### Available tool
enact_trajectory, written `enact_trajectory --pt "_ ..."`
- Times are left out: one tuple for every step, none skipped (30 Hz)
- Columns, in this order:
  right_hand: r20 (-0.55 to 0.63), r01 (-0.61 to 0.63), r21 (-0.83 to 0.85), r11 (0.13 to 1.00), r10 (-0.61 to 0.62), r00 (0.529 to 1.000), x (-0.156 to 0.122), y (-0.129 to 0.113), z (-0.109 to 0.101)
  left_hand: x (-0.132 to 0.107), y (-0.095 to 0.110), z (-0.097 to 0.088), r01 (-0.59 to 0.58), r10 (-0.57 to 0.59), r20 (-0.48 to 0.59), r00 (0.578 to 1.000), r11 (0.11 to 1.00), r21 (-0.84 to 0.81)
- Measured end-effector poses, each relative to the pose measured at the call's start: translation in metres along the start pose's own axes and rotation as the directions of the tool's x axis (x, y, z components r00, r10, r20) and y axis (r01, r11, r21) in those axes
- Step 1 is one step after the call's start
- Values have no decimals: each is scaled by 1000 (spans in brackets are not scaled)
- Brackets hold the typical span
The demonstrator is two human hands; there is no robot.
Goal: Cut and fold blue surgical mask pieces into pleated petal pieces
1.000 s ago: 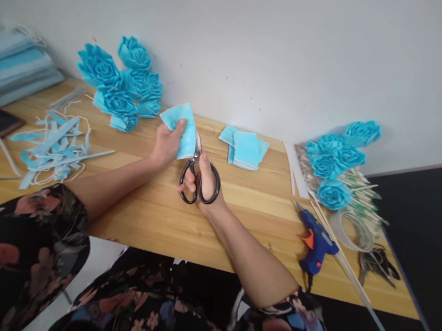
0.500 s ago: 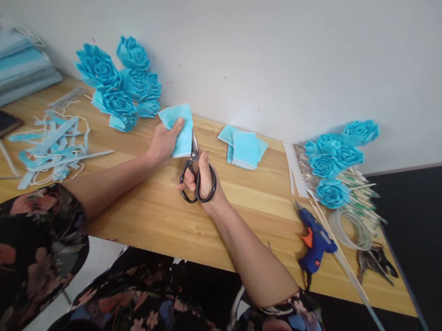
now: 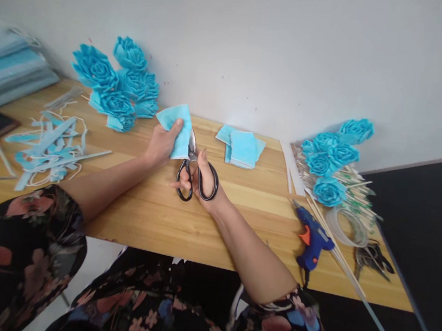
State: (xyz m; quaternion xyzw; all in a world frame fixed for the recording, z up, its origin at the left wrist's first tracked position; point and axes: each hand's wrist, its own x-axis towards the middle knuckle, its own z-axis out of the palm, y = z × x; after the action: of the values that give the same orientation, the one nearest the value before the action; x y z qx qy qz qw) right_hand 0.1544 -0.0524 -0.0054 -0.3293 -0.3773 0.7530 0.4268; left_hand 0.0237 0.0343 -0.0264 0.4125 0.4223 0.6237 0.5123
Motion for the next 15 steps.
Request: enact_trajectory --pt "-3 3 2 1000 -3 1000 0 0 0 -1 0 0 4 -4 23 1000 1000 1" --pt "-2 8 4 1000 -8 1000 1 0 -1 -3 0 1 10 -10 46 999 1000 0" --pt "-2 15 8 1000 -15 1000 2 0 -2 -4 0 2 17 -16 69 997 1000 -1" --pt "-2 22 11 1000 -22 1000 2 0 -3 -6 0 2 22 -22 87 996 1000 -1" --pt "0 24 12 1000 -24 1000 3 1 -4 -6 0 2 25 -25 96 995 1000 2" --pt "2 22 12 1000 -22 1000 4 1 -5 -7 0 2 23 -24 94 995 1000 5" --pt "5 16 10 1000 -16 1000 4 1 -5 -7 0 2 18 -19 84 996 1000 10" --pt "7 7 7 1000 -7 1000 4 1 -6 -6 0 2 10 -11 69 998 1000 13" --pt "7 2 6 1000 -2 1000 5 1 -6 -6 0 2 4 -5 56 998 1000 15" --pt "4 1 6 1000 -1 1000 4 1 -6 -6 0 2 2 -3 48 999 1000 17" --pt "0 6 9 1000 -6 1000 4 1 -6 -6 0 2 5 -6 46 999 1000 18" --pt "-6 14 15 1000 -14 1000 4 1 -6 -6 0 2 11 -12 49 999 1000 20" --pt "-10 21 20 1000 -21 1000 4 1 -6 -7 1 2 19 -20 57 998 1000 20" --pt "-11 25 24 999 -25 1000 4 1 -6 -7 1 3 26 -27 65 998 1000 18" --pt "-11 27 25 999 -26 1000 4 1 -7 -8 2 3 32 -33 72 997 999 14"
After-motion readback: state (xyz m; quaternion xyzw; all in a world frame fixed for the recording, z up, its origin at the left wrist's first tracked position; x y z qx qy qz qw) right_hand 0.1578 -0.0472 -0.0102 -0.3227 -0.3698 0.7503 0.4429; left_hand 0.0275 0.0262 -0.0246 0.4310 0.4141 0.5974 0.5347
